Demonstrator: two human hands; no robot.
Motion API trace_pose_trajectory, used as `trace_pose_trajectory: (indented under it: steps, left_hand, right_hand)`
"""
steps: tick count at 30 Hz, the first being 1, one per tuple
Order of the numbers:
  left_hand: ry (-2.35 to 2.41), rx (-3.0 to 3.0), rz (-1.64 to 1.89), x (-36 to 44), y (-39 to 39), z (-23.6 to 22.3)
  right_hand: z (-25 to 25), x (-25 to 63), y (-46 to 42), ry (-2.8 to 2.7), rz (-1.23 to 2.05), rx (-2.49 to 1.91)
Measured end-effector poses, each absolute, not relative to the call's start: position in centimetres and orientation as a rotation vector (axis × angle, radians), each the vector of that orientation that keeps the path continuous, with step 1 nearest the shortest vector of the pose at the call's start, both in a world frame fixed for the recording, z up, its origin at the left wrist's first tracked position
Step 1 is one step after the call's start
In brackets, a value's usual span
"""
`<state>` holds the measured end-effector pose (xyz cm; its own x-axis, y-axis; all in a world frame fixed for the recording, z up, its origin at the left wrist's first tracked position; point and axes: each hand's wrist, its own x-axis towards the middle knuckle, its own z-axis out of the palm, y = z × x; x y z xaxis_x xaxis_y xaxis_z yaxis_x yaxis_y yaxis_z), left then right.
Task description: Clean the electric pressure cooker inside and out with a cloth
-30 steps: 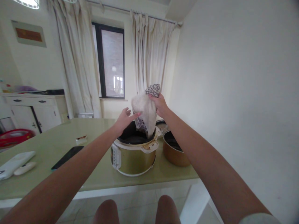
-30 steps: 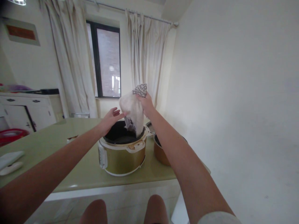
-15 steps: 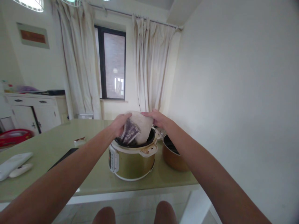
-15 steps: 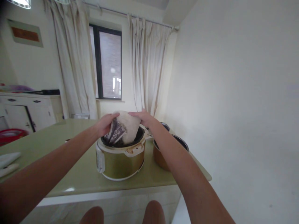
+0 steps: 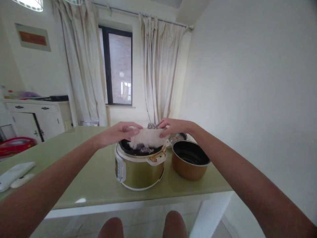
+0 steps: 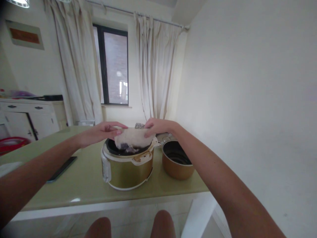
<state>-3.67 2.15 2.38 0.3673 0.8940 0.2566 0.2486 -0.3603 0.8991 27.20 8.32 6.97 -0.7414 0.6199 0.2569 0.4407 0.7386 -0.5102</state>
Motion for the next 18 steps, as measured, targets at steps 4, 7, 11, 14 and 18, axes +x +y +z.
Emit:
trace_pose_trajectory:
  steps: [4,7,11,14,18]
  left_hand:
    - [1.303,1.927,1.051,-4.7,3.8,-0.1]
    - [1.679,1.841,1.279,-4.2,6.3,-2.8]
    - [1.871,1.728,1.273,-3.5,8.5,-5.0]
    - [1.84,1.713,1.26,-4.0,9.1,-5.6]
    - [1.788,1.707,1.277,-4.9,9.6,-6.0]
  right_hand:
    - [5.1,27.6,5.3,-2.632,0.41,-0.869]
    - [1.9,24.1,3.3,-2.622,0.297,-0.806]
    - [-1.3,20.1,1.8,-2.677,0.099,-0.948]
    - [-1.7,21.3,2.6,-2.738,0.041,-0.867]
    - [-0.4,25.6,4.9,-2.725,0.306,-0.664]
